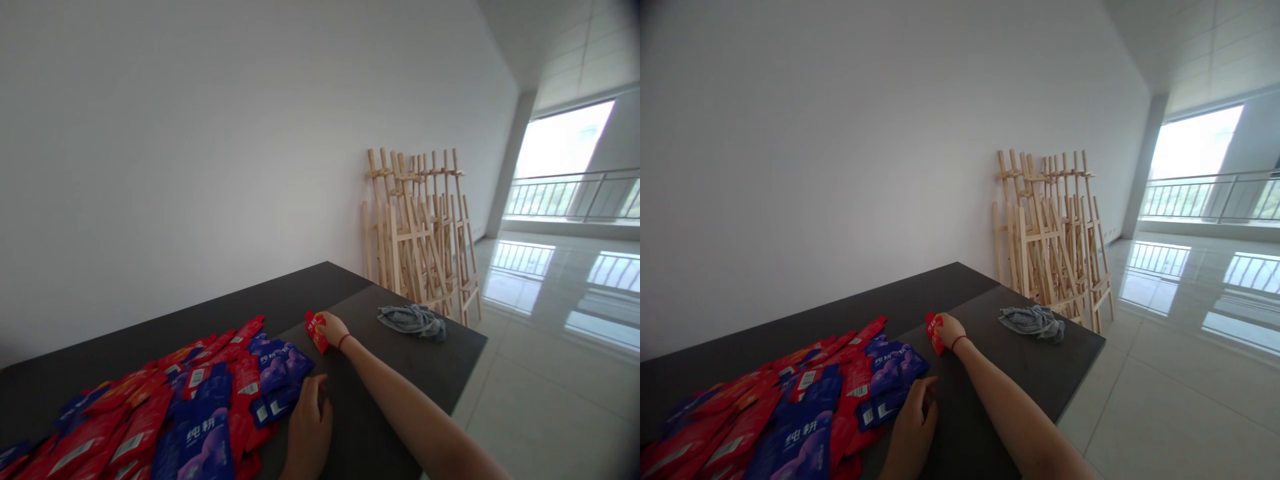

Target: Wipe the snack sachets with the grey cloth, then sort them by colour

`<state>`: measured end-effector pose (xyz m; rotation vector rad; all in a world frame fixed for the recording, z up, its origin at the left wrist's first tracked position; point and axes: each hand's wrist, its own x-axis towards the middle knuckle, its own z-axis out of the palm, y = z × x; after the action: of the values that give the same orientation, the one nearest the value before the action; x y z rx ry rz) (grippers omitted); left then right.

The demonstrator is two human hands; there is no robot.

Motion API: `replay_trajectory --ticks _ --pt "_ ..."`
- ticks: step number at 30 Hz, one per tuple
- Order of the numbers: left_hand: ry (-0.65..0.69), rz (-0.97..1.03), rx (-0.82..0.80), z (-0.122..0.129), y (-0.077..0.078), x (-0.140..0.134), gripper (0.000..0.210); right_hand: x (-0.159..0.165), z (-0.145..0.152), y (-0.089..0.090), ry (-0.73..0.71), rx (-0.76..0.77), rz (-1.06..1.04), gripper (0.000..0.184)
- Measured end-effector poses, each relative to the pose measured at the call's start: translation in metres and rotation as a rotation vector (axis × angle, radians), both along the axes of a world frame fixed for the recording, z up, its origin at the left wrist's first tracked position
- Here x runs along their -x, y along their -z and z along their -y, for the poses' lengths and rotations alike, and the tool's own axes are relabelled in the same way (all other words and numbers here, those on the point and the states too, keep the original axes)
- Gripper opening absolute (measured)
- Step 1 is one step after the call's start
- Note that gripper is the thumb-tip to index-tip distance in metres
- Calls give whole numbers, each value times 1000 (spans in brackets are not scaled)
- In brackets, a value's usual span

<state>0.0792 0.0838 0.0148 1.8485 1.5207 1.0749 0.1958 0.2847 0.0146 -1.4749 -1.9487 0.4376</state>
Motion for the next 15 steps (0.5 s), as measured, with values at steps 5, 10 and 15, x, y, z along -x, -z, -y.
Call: replay_trajectory --ticks 5,10,15 --pt "6 -20 14 1 -2 -1 39 5 0 0 52 40 104 43" --pt "15 -37 11 1 0 -2 41 2 16 1 68 8 201 35" --pt "17 -48 -4 2 1 -3 42 5 28 7 25 -31 274 42"
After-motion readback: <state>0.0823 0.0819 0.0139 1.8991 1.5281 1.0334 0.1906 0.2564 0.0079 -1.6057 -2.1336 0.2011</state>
